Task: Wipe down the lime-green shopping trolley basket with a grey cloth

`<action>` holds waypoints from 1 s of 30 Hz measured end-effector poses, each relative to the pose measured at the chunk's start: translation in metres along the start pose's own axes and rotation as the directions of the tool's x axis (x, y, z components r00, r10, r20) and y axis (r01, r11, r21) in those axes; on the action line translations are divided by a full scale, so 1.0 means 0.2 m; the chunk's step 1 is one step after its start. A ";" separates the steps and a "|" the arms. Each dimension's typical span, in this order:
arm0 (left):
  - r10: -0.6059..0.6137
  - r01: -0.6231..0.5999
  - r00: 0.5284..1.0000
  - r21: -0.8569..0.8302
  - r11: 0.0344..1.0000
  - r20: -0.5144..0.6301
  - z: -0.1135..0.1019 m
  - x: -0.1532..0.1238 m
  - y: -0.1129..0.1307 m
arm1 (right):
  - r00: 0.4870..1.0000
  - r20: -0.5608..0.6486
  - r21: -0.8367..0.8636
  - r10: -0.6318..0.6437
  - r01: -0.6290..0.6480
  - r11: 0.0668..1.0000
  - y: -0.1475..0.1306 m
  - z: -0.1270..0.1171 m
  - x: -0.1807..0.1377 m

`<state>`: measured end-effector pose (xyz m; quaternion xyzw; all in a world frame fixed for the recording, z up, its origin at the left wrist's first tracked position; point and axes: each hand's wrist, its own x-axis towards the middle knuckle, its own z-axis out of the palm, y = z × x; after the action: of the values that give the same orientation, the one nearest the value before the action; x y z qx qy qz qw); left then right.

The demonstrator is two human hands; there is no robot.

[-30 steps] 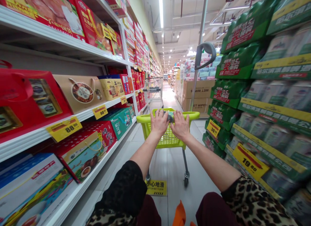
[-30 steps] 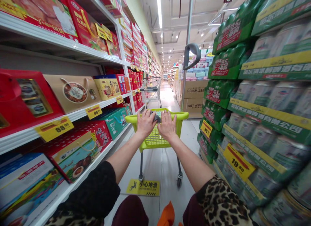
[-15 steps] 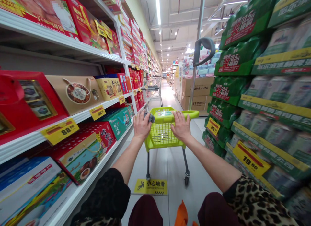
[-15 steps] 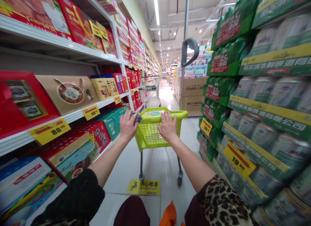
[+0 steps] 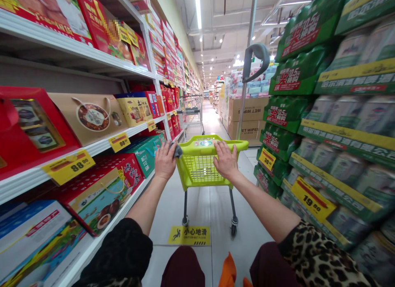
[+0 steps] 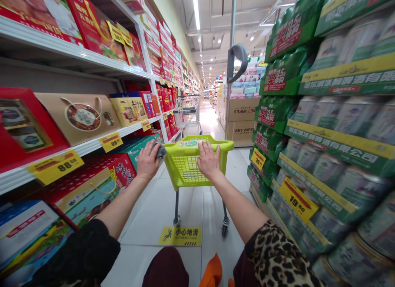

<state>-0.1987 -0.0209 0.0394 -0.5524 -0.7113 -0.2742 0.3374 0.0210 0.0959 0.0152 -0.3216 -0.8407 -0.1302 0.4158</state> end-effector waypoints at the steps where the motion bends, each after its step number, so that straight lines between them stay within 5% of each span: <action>1: 0.001 -0.001 1.000 -0.025 1.000 -0.004 -0.01 0.01 0.00 | 1.000 -0.008 0.006 -0.001 0.001 1.000 0.00 0.00 0.00; 6: 0.151 -0.149 0.988 -0.079 0.986 0.031 -0.01 0.07 0.15 | 0.999 -0.047 0.014 0.008 -0.007 1.000 0.01 0.00 -0.03; 11: 0.128 -0.127 0.992 -0.056 0.990 0.009 0.04 0.10 0.27 | 1.000 -0.016 -0.003 0.008 -0.008 1.000 0.05 -0.03 -0.03; 23: 0.296 -0.285 0.952 -0.119 0.951 0.082 0.07 0.12 -0.03 | 0.997 0.024 0.008 -0.072 0.071 0.997 0.10 -0.02 -0.02; 30: 0.172 -0.176 0.984 -0.124 0.976 -0.042 0.10 0.07 -0.06 | 0.998 0.040 -0.051 -0.046 0.048 0.998 0.16 -0.06 0.00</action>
<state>-0.2159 0.0003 0.0369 -0.6287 -0.6358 -0.2968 0.3352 0.0491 0.1135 0.0205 -0.3150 -0.8523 -0.1553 0.3875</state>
